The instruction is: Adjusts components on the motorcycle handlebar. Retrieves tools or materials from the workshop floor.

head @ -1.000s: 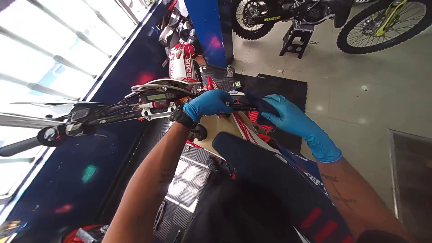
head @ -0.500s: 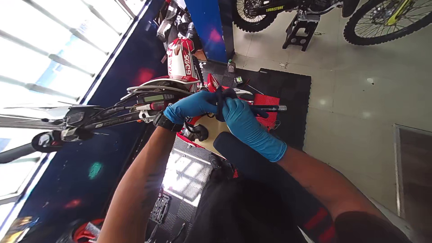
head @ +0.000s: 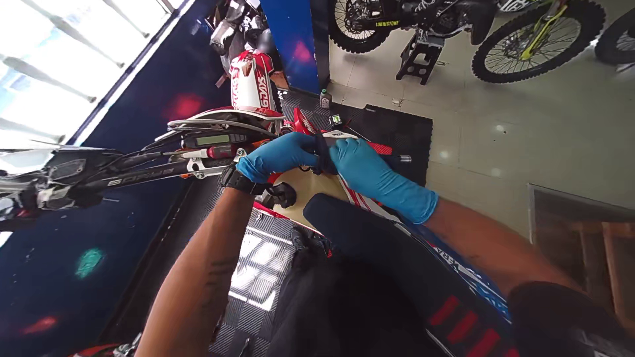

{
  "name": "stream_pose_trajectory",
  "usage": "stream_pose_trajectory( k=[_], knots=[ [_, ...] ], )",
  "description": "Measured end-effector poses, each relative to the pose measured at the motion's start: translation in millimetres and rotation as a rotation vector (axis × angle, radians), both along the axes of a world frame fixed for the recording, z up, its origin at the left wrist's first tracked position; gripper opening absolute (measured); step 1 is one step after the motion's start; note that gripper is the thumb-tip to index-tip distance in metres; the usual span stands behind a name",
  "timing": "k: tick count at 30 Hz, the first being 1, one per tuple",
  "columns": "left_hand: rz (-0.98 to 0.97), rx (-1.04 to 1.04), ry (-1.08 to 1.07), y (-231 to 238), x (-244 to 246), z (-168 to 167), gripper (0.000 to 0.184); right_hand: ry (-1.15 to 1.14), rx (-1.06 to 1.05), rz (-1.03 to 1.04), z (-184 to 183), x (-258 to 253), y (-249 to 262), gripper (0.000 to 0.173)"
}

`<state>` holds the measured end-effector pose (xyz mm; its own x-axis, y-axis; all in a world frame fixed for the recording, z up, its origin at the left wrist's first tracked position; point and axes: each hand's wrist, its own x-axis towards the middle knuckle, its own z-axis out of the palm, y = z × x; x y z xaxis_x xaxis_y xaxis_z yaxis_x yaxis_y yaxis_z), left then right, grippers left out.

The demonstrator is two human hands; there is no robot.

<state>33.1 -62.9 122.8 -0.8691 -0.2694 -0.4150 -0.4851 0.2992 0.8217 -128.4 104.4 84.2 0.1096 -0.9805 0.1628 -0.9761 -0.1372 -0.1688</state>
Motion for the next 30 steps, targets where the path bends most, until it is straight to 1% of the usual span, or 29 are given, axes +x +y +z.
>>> stream_pose_trajectory(
  k=[1,2,5,6,7,8,11,12,13,14,15,17,18,19,20,22,23,24,26,27,28,30],
  knots=[
    [0.001,0.010,0.001,1,1,-1,0.016,0.023,-0.033,-0.009,-5,-2,3,0.025],
    [0.008,0.006,-0.010,3,2,-2,0.015,0.035,-0.038,-0.026,-11,-15,16,0.027],
    [0.018,-0.043,-0.036,2,1,1,0.015,0.077,0.041,-0.079,-18,-80,65,0.028],
    [0.025,-0.048,-0.032,2,1,1,0.015,0.108,0.074,-0.082,-16,-89,70,0.025],
    [0.032,-0.043,-0.028,2,2,0,0.015,0.120,0.086,-0.078,-13,-86,67,0.022],
    [0.034,-0.037,-0.030,2,3,0,0.015,0.094,0.083,-0.082,-10,-69,58,0.020],
    [0.030,0.010,0.000,0,7,-4,0.022,-0.004,-0.058,-0.121,-6,7,13,0.020],
    [0.023,0.039,0.019,0,7,-4,0.025,0.004,-0.094,-0.142,-6,24,1,0.021],
    [0.029,0.040,0.021,1,7,-3,0.027,0.044,-0.133,-0.159,-8,29,-4,0.021],
    [0.038,0.019,-0.001,2,6,-2,0.026,0.070,-0.150,-0.174,-11,22,0,0.021],
    [0.048,-0.003,-0.030,3,6,-2,0.024,0.059,-0.137,-0.196,-15,6,15,0.021],
    [0.057,-0.015,-0.061,2,6,-2,0.021,0.041,-0.086,-0.272,-23,-43,60,0.020],
    [0.061,-0.005,-0.054,1,6,-2,0.020,0.028,-0.026,-0.325,-26,-70,83,0.020],
    [0.062,0.003,-0.051,1,6,-3,0.020,-0.013,0.043,-0.391,-32,-94,106,0.021],
    [0.059,0.010,-0.052,1,5,-3,0.020,-0.106,0.132,-0.468,-38,-113,129,0.024],
    [0.057,0.017,-0.053,-2,2,-2,0.021,-0.406,0.269,-0.579,-44,-134,172,0.037],
    [0.061,0.017,-0.056,0,3,-1,0.020,-0.588,0.292,-0.608,-47,-132,191,0.043],
    [0.063,0.020,-0.064,3,5,0,0.018,-0.767,0.304,-0.611,-48,-124,210,0.044],
    [0.057,0.030,-0.089,7,4,9,0.016,-1.066,0.374,-0.565,-48,-101,238,0.040],
    [0.048,0.027,-0.098,8,2,12,0.015,-1.151,0.451,-0.525,-54,-91,250,0.039],
    [0.039,0.021,-0.101,8,1,14,0.016,-1.169,0.547,-0.475,-64,-81,258,0.043],
    [0.023,0.003,-0.057,6,2,14,0.022,-1.042,0.708,-0.375,-98,-59,268,0.053]
  ],
)
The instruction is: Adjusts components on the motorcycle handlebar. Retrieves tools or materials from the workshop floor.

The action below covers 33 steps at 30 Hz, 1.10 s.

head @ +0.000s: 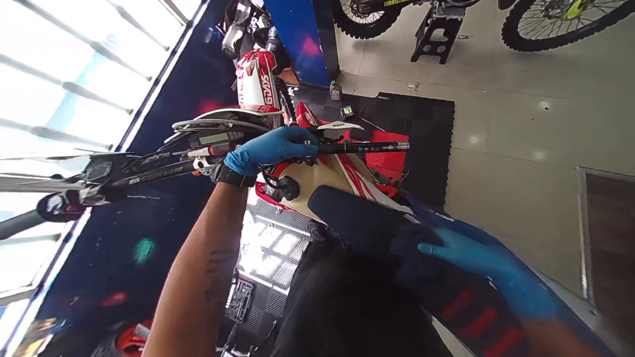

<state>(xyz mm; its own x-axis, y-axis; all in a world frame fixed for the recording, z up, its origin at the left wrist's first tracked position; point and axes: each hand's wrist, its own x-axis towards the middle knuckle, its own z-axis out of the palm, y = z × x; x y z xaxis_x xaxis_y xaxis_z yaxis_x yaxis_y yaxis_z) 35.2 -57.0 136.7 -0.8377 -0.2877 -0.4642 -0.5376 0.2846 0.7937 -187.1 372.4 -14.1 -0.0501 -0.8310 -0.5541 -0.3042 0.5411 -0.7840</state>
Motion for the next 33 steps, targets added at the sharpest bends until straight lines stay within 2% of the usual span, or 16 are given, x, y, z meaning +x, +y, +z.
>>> stream_pose_trajectory(
  k=[2,4,7,9,11,14,17,19,22,24,26,30,32,33],
  knots=[
    [0.048,-0.033,0.137,0,6,-2,0.031,0.134,0.092,0.103,-36,23,5,0.063],
    [0.207,-0.171,0.292,10,20,-2,0.034,0.210,0.136,0.158,-50,34,9,0.069],
    [0.473,-0.344,0.495,34,50,2,0.035,0.177,0.148,0.245,-36,30,11,0.069],
    [0.587,-0.340,0.617,57,78,-7,0.034,0.169,0.130,0.345,-29,22,8,0.064],
    [0.619,-0.262,0.661,88,105,-27,0.033,0.164,0.096,0.448,-29,19,6,0.057],
    [0.629,-0.086,0.536,137,140,-74,0.031,0.212,0.139,0.560,-21,21,-7,0.057],
    [0.628,0.008,0.366,180,173,-131,0.030,0.372,0.180,0.533,2,17,-41,0.066],
    [0.668,0.033,0.256,206,188,-154,0.030,0.410,0.210,0.513,13,19,-60,0.066],
    [0.721,0.073,0.154,229,202,-167,0.031,0.381,0.260,0.589,-12,53,-41,0.060],
    [0.729,0.077,0.136,233,209,-171,0.033,0.392,0.240,0.587,-34,76,-15,0.042],
    [0.740,0.083,0.145,233,211,-175,0.034,0.314,0.110,0.478,-24,77,-21,0.030],
    [0.743,0.182,0.279,224,202,-173,0.031,0.028,-0.410,0.209,58,87,-108,0.025],
    [0.717,0.199,0.319,216,195,-171,0.031,0.043,-0.700,0.181,114,108,-163,0.025],
    [0.705,0.194,0.326,214,192,-170,0.030,0.152,-0.822,0.172,139,121,-189,0.025]
  ],
)
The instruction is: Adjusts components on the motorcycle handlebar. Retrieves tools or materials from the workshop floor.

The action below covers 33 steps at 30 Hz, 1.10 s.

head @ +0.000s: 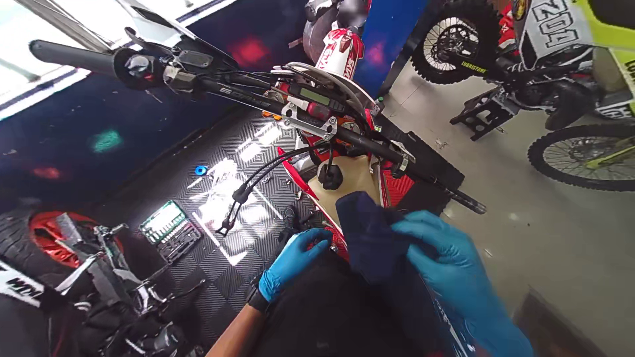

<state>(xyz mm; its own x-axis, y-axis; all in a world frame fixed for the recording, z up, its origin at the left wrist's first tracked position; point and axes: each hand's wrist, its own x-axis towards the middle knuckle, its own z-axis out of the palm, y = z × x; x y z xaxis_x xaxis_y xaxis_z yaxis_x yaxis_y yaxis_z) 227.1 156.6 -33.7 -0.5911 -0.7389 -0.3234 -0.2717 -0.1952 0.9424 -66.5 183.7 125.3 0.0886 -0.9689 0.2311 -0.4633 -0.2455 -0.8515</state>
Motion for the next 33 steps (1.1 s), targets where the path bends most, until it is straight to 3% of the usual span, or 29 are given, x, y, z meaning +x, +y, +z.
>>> stream_pose_trajectory(
  k=[2,3,6,8,11,15,17,18,19,21,22,24,27,29,33],
  knots=[
    [-0.021,-0.009,0.020,-5,-2,-1,0.032,0.322,-0.208,-0.136,25,28,-58,0.025],
    [-0.026,-0.011,0.031,-5,-2,-2,0.033,0.501,-0.238,-0.200,21,43,-91,0.024],
    [-0.026,-0.011,0.033,-8,6,-6,0.033,0.950,-0.053,-0.275,-26,80,-165,0.025],
    [-0.018,-0.003,0.036,-9,11,-15,0.034,1.139,0.007,-0.296,-41,92,-176,0.034],
    [-0.014,0.011,0.033,-10,19,-23,0.033,1.249,-0.068,-0.227,-37,73,-157,0.041],
    [-0.010,-0.008,0.113,-19,24,-16,0.029,1.208,0.023,-0.129,-15,50,-149,0.038],
    [0.005,0.010,0.169,-24,21,-14,0.029,1.048,0.135,-0.091,7,43,-151,0.035],
    [0.017,0.036,0.210,-29,17,-11,0.030,0.943,0.083,-0.104,18,40,-145,0.033],
    [0.029,0.068,0.274,-35,12,-7,0.037,0.845,-0.006,-0.123,29,40,-134,0.032],
    [0.013,0.145,0.459,-39,-3,8,0.068,0.687,-0.038,-0.089,38,52,-94,0.032],
    [-0.028,0.193,0.541,-38,-13,17,0.085,0.644,0.004,-0.050,28,59,-68,0.031],
    [-0.133,0.248,0.507,-32,-33,27,0.088,0.660,0.206,-0.001,-15,61,-18,0.027],
    [-0.340,0.091,0.016,-27,-52,13,0.078,0.705,0.762,0.033,-99,28,66,0.044],
    [-0.363,0.013,-0.151,-31,-55,3,0.073,0.630,0.979,0.124,-131,7,118,0.064],
    [-0.216,0.219,0.089,-40,-67,13,0.066,0.412,1.110,0.299,-127,-18,160,0.054]
  ],
)
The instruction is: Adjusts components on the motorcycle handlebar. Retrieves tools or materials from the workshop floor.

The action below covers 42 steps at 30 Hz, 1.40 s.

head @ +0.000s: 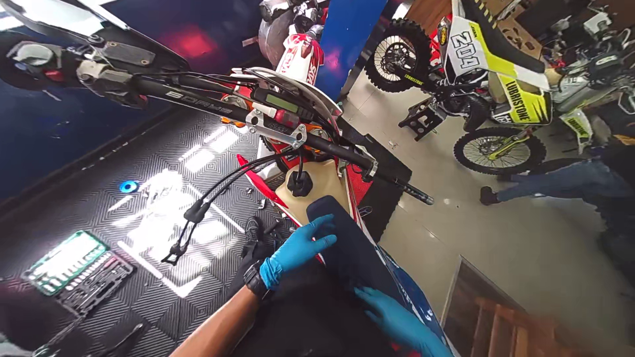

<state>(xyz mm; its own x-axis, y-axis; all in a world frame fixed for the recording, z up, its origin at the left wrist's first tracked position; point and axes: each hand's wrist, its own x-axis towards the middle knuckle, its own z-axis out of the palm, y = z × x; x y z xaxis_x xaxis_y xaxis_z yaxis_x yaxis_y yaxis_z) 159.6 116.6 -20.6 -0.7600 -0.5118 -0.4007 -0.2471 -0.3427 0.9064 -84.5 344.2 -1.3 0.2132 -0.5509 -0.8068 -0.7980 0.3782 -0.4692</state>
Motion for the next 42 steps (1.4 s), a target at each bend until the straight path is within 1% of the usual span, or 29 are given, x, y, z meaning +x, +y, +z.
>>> stream_pose_trajectory(
  k=[2,4,5,7,9,10,12,14,15,16,18,21,24,29,33,36,42],
  knots=[
    [0.134,0.060,0.135,-11,-20,12,0.061,0.028,-0.080,-0.013,4,-14,-6,0.046],
    [0.277,0.098,0.259,-23,-45,26,0.054,0.089,-0.253,-0.070,16,-27,-24,0.038],
    [0.333,0.114,0.312,-31,-57,33,0.052,0.122,-0.376,-0.118,27,-31,-36,0.036],
    [0.426,0.160,0.417,-46,-78,45,0.045,0.149,-0.712,-0.248,55,-33,-69,0.033],
    [0.518,0.229,0.494,-53,-95,52,0.036,0.143,-1.019,-0.339,81,-33,-107,0.034],
    [0.553,0.261,0.515,-55,-101,52,0.032,0.144,-1.124,-0.364,92,-33,-126,0.036],
    [0.611,0.301,0.536,-54,-111,49,0.027,0.160,-1.224,-0.351,105,-34,-166,0.047],
    [0.649,0.315,0.546,-51,-118,46,0.025,0.123,-1.185,-0.312,108,-39,-203,0.056],
    [0.655,0.318,0.546,-50,-120,46,0.025,0.078,-1.143,-0.288,107,-42,-220,0.057],
    [0.662,0.319,0.546,-49,-122,45,0.024,0.018,-1.087,-0.260,108,-45,-236,0.054],
    [0.659,0.316,0.540,-48,-125,43,0.023,-0.123,-0.899,-0.228,111,-55,-262,0.047],
    [0.632,0.308,0.503,-48,-128,45,0.022,-0.327,-0.647,-0.296,116,-68,-286,0.039],
    [0.593,0.317,0.497,-46,-133,46,0.021,-0.415,-0.540,-0.336,117,-81,-291,0.035],
    [0.526,0.327,0.471,-39,-149,45,0.021,-0.452,-0.495,-0.372,115,-104,-280,0.036],
    [0.495,0.338,0.452,-37,-158,44,0.021,-0.451,-0.517,-0.408,112,-118,-266,0.037],
    [0.476,0.340,0.444,-37,-163,41,0.022,-0.446,-0.558,-0.429,109,-122,-255,0.037],
    [0.371,0.360,0.454,-41,-174,27,0.020,-0.328,-0.692,-0.394,106,-128,-235,0.037]
  ],
)
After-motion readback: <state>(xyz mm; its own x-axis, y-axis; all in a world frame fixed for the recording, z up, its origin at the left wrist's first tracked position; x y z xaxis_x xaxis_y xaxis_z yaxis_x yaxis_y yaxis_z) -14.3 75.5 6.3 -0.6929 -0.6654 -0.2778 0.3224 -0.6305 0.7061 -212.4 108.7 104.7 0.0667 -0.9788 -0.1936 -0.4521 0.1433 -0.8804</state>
